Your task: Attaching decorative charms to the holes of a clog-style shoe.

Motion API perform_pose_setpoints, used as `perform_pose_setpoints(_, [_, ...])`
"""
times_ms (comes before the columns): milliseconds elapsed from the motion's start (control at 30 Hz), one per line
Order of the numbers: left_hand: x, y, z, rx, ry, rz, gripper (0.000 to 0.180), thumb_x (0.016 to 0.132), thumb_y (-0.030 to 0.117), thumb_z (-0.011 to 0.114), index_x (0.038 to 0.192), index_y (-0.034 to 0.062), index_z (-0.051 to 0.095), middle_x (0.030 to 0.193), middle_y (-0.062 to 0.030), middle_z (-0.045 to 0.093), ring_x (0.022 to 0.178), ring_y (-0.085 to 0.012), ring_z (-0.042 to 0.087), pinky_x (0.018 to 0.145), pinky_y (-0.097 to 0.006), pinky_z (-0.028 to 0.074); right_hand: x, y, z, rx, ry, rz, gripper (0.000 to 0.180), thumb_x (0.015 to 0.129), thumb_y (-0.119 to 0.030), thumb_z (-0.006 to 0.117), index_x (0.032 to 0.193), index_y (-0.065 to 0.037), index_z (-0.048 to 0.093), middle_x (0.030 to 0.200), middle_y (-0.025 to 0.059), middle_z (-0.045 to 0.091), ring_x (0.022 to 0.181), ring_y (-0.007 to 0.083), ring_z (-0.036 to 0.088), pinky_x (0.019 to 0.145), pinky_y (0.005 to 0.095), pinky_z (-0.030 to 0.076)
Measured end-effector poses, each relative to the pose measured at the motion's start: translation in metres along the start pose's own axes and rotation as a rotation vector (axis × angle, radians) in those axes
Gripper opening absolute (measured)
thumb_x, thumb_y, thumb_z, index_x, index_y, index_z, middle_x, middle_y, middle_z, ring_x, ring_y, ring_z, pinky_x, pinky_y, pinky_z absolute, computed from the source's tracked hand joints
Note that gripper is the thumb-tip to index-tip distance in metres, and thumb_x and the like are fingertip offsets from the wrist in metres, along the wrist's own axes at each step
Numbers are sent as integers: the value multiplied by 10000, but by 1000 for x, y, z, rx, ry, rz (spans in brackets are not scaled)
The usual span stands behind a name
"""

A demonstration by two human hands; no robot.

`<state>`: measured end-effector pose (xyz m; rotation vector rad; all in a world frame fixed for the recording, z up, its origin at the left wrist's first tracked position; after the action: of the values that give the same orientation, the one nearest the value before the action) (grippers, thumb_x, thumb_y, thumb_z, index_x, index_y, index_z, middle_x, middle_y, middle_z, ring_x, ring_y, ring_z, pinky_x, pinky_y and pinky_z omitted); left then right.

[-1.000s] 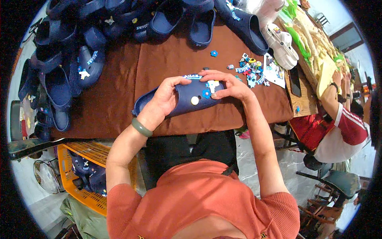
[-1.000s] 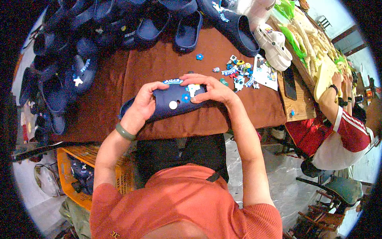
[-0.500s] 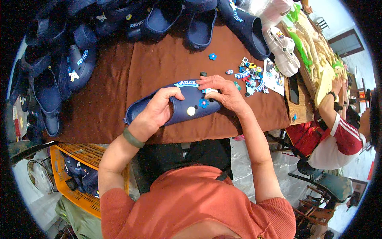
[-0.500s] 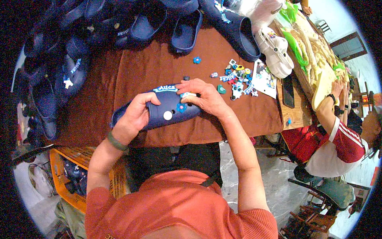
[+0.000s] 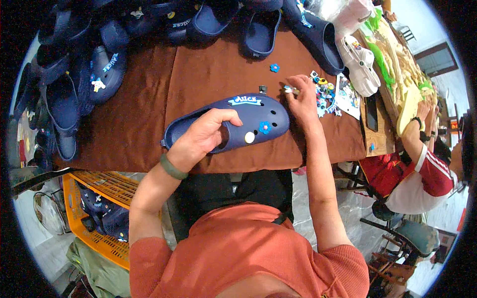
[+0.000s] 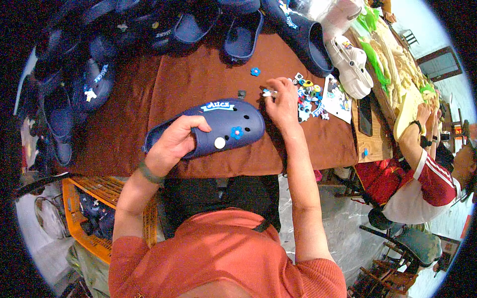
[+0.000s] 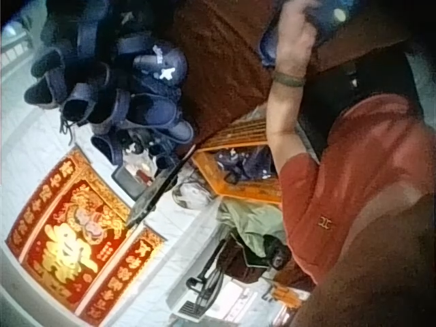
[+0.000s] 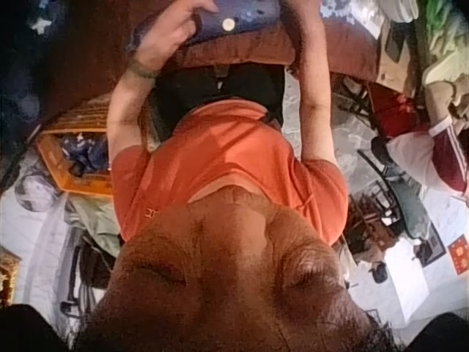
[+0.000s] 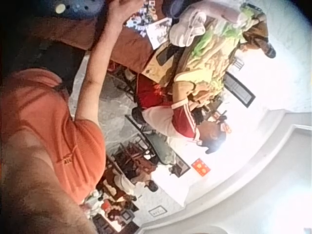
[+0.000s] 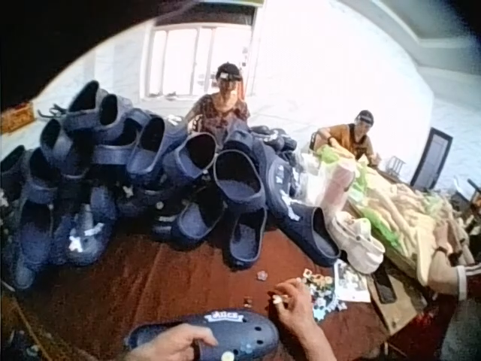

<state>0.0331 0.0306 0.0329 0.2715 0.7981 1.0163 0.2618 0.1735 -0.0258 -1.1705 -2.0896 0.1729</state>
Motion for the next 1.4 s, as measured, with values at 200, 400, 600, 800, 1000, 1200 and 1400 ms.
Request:
perform_pose_setpoints(200, [-36,2,6,749,-147,517,305,764,19,628,1069,20,629,1083,-71,650,1004,-207,632,938,-328,496,3,-46,-25,706,-376,203,348,794,-147,700,1118,-38,630,1200,145,598,1138,274,558,981,384,429])
perform_pose_setpoints(400, [0,-16,-24,203,-220,208,193,791,43,652,974,-10,679,1040,-89,666,958,-176,635,888,-304,484,32,-87,-19,640,-900,-235,479,823,-209,709,1253,-37,587,1278,146,589,1205,268,539,1038,357,403])
perform_pose_setpoints(600, [-14,-8,-17,595,-395,604,247,809,-18,611,1039,50,669,1080,-80,645,1042,-199,612,944,-326,465,21,-82,-2,673,-794,-53,290,900,-224,634,1138,-65,682,1083,133,694,1037,250,638,915,344,475])
perform_pose_setpoints(800, [5,-18,-43,533,-419,562,179,915,36,542,1017,84,681,1129,-71,535,1127,-174,541,970,-317,434,22,-93,-4,205,-714,-70,292,933,-341,556,910,-83,689,833,180,672,831,361,641,696,448,493])
perform_pose_setpoints(1000, [-9,-3,-6,553,-213,436,184,814,10,655,997,-6,643,1030,-84,616,1038,-164,593,931,-282,456,18,-91,-2,207,-601,-185,326,938,-373,521,870,-89,668,794,182,658,796,388,630,681,503,478])
perform_pose_setpoints(1200, [5,-8,-11,106,-133,77,242,742,-20,674,982,-22,644,993,-102,665,935,-176,641,862,-286,500,21,-87,12,178,-677,-166,351,936,-345,528,891,-27,667,921,206,665,929,379,633,760,456,497])
perform_pose_setpoints(1400, [17,-5,-14,168,-151,-31,287,777,12,625,1060,-34,633,1049,-109,676,949,-198,666,897,-311,517,15,-55,9,635,-377,286,277,906,-249,639,1044,-10,664,905,130,694,855,174,656,765,311,496])
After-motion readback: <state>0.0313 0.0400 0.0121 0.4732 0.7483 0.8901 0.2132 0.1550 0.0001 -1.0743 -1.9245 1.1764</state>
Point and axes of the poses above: each hand's wrist, its own x-axis towards the middle knuckle, its own z-axis out of the palm, y = z × x, the point moved 1 cm from there along x, towards the middle knuckle
